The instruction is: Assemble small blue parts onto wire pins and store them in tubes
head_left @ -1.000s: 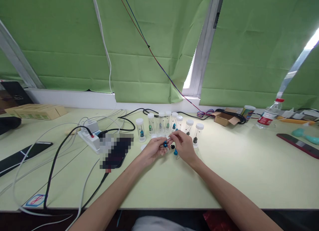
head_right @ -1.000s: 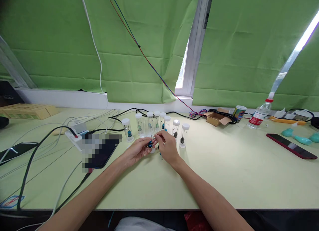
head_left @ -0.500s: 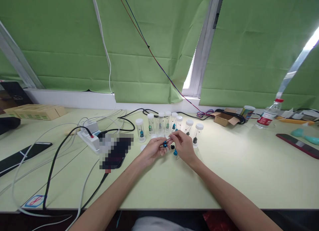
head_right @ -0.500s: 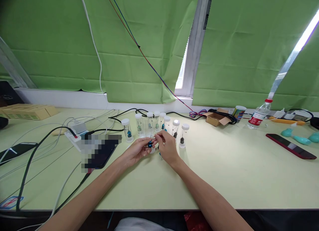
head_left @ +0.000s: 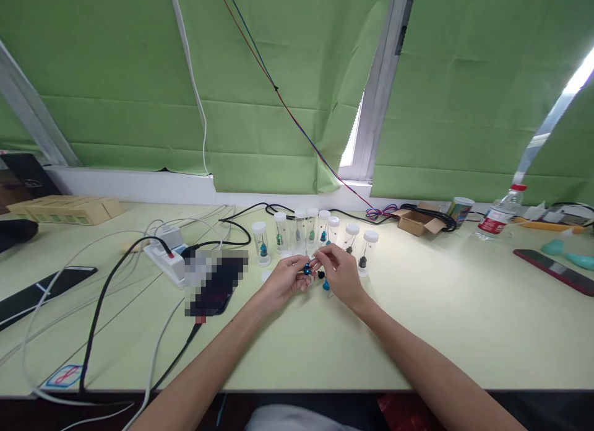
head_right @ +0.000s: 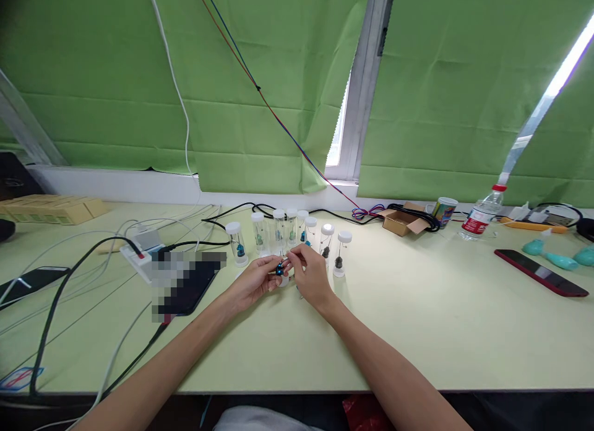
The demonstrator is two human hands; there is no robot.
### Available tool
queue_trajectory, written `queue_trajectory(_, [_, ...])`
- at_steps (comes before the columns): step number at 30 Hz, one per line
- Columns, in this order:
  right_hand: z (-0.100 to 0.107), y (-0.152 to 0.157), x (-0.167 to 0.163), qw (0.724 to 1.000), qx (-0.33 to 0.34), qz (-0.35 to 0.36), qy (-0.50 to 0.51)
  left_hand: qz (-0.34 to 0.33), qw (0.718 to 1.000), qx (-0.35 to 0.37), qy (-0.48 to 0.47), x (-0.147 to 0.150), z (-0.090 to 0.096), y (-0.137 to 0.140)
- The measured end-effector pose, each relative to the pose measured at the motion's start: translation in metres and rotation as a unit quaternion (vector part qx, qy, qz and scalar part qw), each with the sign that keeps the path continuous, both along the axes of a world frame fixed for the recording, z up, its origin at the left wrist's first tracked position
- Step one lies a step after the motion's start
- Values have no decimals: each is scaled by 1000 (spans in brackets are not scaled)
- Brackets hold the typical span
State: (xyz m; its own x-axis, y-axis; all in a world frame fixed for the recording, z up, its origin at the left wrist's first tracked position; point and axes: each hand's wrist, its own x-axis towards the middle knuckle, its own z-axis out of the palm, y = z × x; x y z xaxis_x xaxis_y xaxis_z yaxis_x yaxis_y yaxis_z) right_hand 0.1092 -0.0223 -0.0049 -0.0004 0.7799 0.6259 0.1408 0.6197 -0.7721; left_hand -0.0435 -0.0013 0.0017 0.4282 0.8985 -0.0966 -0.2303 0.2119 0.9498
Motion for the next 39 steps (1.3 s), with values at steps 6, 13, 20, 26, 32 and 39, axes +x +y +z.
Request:
queue_trajectory(6, [1,0,0,1000,9,-6,-7,-1,1000,18,17,0,-1,-1])
queue_trajectory(13, [-1,1,0,999,21,-5,-33,6,999,28,26,1,-2,-1])
queue_trajectory(20, [-1,0,2,993,64,-23,-97,28,997,55,40,2,0,-5])
queue_trajectory(26, [-2,2,4,986,80,-43,-142,54,993,80,72,2,0,-4])
queue_trajectory(32, [-4,4,4,984,81,-44,-152,89,981,126,116,2,-4,0])
queue_trajectory(39, [-7,6,4,984,71,-77,-146,109,967,180,143,2,-11,5])
